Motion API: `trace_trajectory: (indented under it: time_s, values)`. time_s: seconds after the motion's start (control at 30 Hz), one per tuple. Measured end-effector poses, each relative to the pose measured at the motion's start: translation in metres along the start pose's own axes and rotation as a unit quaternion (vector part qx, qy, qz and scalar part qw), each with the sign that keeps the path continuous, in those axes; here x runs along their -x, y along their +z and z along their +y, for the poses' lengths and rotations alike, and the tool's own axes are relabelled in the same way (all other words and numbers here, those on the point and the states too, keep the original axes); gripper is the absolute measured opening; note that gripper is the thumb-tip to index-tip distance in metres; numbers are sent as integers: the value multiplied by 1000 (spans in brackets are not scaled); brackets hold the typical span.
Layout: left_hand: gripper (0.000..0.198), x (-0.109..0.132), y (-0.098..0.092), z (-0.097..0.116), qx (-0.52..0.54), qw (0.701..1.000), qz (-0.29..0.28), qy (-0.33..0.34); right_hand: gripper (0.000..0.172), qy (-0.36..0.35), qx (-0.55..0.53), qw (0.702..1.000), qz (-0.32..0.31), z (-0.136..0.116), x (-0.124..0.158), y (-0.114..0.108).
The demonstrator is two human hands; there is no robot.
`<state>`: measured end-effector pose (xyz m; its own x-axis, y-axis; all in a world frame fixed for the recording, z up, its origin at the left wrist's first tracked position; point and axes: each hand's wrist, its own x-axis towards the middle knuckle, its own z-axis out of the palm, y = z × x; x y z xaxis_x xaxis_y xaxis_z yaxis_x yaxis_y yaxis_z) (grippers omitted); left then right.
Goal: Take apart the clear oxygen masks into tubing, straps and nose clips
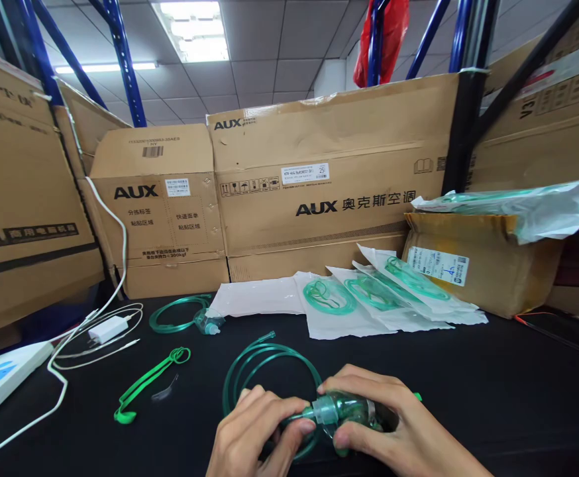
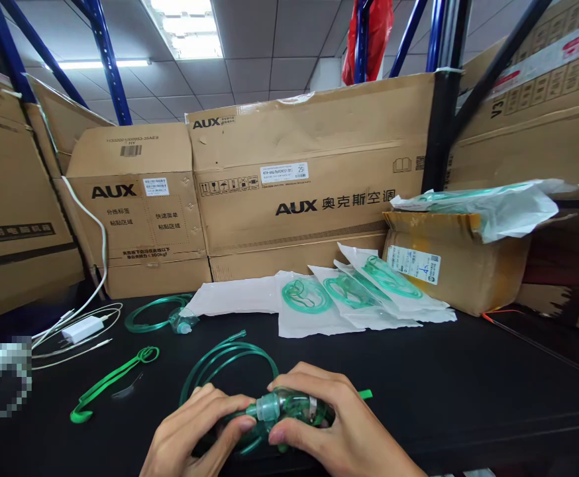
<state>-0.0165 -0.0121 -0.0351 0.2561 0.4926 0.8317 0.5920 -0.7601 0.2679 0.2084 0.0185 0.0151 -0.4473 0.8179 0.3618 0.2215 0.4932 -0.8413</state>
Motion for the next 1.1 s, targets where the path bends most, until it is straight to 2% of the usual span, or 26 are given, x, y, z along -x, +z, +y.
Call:
trace_trajectory:
  time_s: [0.1, 0.2, 0.33, 0.43, 0.6, 0.77, 0.93, 1.1]
  values:
    - [10, -2, -3, 0, 3, 1000, -19, -5, 20, -1, -9, 1000, -2, 1, -2, 0]
    - [11, -2, -3, 1, 8, 999, -16, -49, 22, -16, -17, 1000, -13, 4, -3, 0]
    - [17, -3, -2, 3, 17, 994, -40, -102, 26, -32, -16, 999, -16, 10, -3, -1]
    - [23, -5, -4, 4, 36, 990, -53, -129, 33, -53, -3, 999, 1, 16, -1, 0]
    - [36, -8, -9, 3, 27, 982, -106, -156, 51, -117, 54, 991, 25, 25, 4, 3]
    - [41, -6, -9, -1, 26, 985, -107, -131, 48, -198, 47, 978, 44, 24, 3, 3]
    - [32, -4, -6, -4, 46, 992, -78, -85, 42, -200, 40, 978, 50, 22, 1, 3]
    - [26, -3, -6, -5, 38, 995, -73, -65, 41, -182, 26, 982, 45, 22, 1, 3]
